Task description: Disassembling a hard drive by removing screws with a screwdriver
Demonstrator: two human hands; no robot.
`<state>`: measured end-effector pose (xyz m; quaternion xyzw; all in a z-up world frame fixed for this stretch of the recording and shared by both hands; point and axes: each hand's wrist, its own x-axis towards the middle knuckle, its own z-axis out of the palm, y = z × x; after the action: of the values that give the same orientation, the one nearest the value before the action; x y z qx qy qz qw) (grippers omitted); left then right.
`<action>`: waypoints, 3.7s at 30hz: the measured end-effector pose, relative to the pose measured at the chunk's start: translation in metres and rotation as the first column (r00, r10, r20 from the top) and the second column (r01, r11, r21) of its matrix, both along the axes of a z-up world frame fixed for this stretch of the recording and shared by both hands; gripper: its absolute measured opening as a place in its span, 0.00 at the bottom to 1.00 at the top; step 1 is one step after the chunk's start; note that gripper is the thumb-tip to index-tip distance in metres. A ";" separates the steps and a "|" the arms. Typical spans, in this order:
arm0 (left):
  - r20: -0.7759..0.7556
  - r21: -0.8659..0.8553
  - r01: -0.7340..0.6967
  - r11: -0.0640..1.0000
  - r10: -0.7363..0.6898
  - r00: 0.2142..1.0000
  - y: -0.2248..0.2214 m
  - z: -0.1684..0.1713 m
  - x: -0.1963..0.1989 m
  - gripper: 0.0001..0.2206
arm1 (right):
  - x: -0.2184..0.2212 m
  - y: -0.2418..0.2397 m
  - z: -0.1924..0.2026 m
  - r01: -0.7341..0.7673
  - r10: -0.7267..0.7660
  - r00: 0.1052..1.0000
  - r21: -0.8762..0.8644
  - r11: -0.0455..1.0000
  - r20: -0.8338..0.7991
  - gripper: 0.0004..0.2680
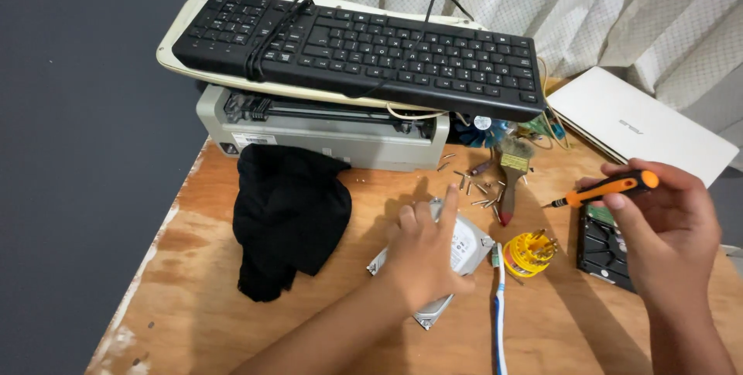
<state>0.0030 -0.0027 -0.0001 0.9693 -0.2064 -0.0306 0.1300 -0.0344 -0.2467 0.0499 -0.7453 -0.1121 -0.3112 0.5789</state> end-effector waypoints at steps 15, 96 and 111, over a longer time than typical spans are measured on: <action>-0.690 -0.690 -0.719 0.081 -0.370 0.621 0.019 0.097 -0.002 0.70 | -0.027 0.067 0.006 -0.048 -0.056 0.985 -0.568 0.821 -0.164 0.25; -0.169 -0.191 0.386 0.903 -0.417 0.893 0.067 0.008 0.025 0.57 | 0.064 0.078 -0.033 -0.281 0.268 0.950 -0.058 0.958 -0.163 0.13; 0.117 -0.302 0.424 0.854 -0.408 0.905 0.067 -0.031 0.024 0.53 | 0.071 0.086 -0.053 -0.221 0.182 0.956 -0.158 0.962 -0.228 0.12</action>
<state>0.0272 0.0641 -0.0313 0.8680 -0.4163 -0.0004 0.2706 0.0366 -0.1605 -0.0028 -0.8083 -0.1534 -0.1577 0.5461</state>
